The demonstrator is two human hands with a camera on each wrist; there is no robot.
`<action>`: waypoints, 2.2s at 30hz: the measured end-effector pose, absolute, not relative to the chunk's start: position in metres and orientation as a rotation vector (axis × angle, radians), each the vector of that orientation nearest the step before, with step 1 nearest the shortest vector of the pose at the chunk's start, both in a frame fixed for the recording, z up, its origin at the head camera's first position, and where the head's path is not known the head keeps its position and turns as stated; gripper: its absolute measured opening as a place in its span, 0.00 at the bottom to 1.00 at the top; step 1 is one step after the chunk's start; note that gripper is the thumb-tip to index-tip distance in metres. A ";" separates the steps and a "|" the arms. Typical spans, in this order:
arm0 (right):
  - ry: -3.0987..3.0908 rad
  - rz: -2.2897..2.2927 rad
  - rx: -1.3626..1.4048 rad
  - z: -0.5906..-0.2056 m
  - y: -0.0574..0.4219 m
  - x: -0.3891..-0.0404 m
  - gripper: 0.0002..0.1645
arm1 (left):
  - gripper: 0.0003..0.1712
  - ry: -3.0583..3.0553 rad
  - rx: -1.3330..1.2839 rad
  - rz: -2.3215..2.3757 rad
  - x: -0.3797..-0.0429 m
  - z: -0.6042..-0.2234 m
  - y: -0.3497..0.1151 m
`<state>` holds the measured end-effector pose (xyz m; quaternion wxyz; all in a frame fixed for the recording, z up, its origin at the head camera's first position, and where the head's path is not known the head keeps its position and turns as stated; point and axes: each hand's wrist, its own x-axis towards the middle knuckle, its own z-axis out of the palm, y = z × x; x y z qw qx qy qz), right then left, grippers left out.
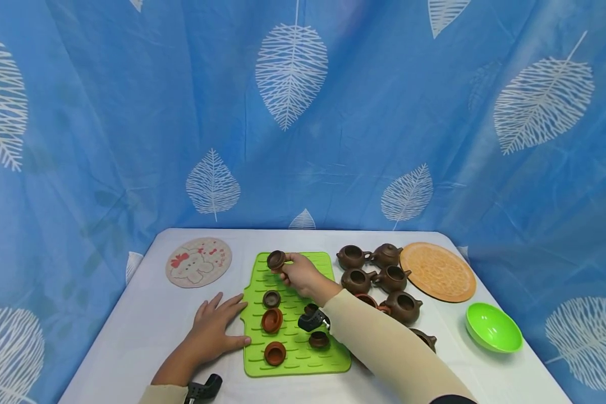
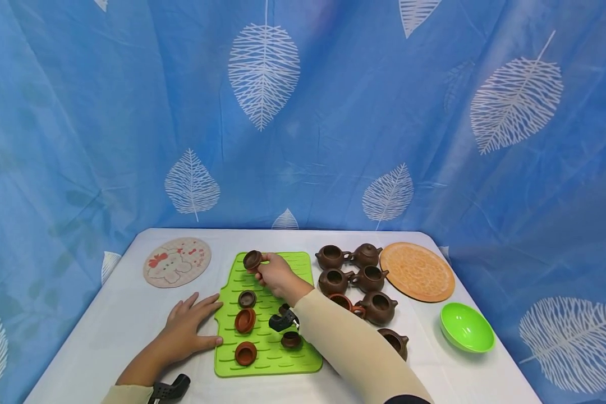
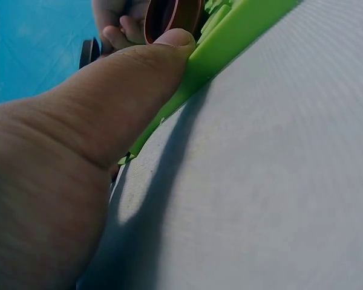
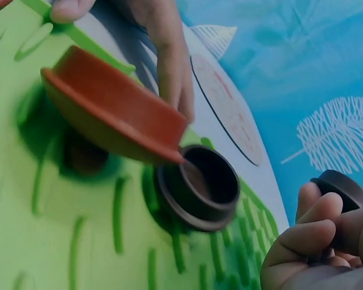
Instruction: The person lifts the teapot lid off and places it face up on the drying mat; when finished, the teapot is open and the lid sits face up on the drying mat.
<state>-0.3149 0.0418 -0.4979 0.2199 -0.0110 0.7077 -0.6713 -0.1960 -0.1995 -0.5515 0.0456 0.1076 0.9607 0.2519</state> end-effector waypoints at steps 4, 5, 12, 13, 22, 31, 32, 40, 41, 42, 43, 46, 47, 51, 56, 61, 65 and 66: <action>1.953 -1.855 0.005 -0.503 0.033 -0.311 0.17 | 0.57 2.921 0.315 0.768 -0.196 -0.551 -0.199; 1.956 -1.852 0.012 -0.504 0.032 -0.310 0.17 | 0.57 2.918 0.311 0.767 -0.196 -0.551 -0.199; 2.004 -1.809 0.029 -0.512 0.025 -0.306 0.15 | 0.57 2.918 0.313 0.755 -0.194 -0.549 -0.198; 2.015 -1.795 0.033 -0.513 0.024 -0.306 0.15 | 0.57 2.921 0.314 0.753 -0.194 -0.549 -0.198; 2.060 -1.750 0.072 -0.510 0.020 -0.304 0.13 | 0.56 2.928 0.331 0.757 -0.195 -0.548 -0.198; 2.091 -1.658 0.086 -0.502 0.020 -0.304 0.15 | 0.56 2.933 0.323 0.754 -0.195 -0.549 -0.197; 2.091 -1.647 0.088 -0.501 0.020 -0.304 0.15 | 0.56 2.934 0.322 0.754 -0.196 -0.549 -0.197; 2.100 -1.605 0.096 -0.496 0.020 -0.302 0.23 | 0.56 2.928 0.320 0.770 -0.195 -0.549 -0.198; 2.106 -1.600 0.095 -0.497 0.021 -0.301 0.23 | 0.56 2.928 0.319 0.767 -0.195 -0.550 -0.198; 2.113 -1.594 0.096 -0.497 0.021 -0.301 0.23 | 0.56 2.928 0.320 0.768 -0.195 -0.550 -0.198; 2.124 -1.587 0.093 -0.497 0.021 -0.301 0.23 | 0.56 2.929 0.322 0.768 -0.195 -0.550 -0.198; 2.129 -1.587 0.095 -0.498 0.022 -0.300 0.22 | 0.56 2.928 0.327 0.768 -0.195 -0.550 -0.198; 2.129 -1.590 0.093 -0.498 0.023 -0.300 0.22 | 0.56 2.929 0.329 0.769 -0.195 -0.550 -0.198; 2.121 -1.607 0.080 -0.498 0.025 -0.298 0.21 | 0.56 2.936 0.336 0.767 -0.194 -0.550 -0.198; 2.129 -1.611 0.053 -0.495 0.028 -0.295 0.21 | 0.55 2.944 0.326 0.757 -0.193 -0.549 -0.198; 2.121 -1.624 0.023 -0.490 0.034 -0.293 0.25 | 0.55 2.938 0.320 0.758 -0.193 -0.548 -0.197; 2.124 -1.642 -0.011 -0.485 0.044 -0.290 0.28 | 0.55 2.935 0.325 0.776 -0.192 -0.548 -0.197; 2.130 -1.643 -0.022 -0.483 0.048 -0.289 0.29 | 0.55 2.936 0.327 0.776 -0.192 -0.548 -0.196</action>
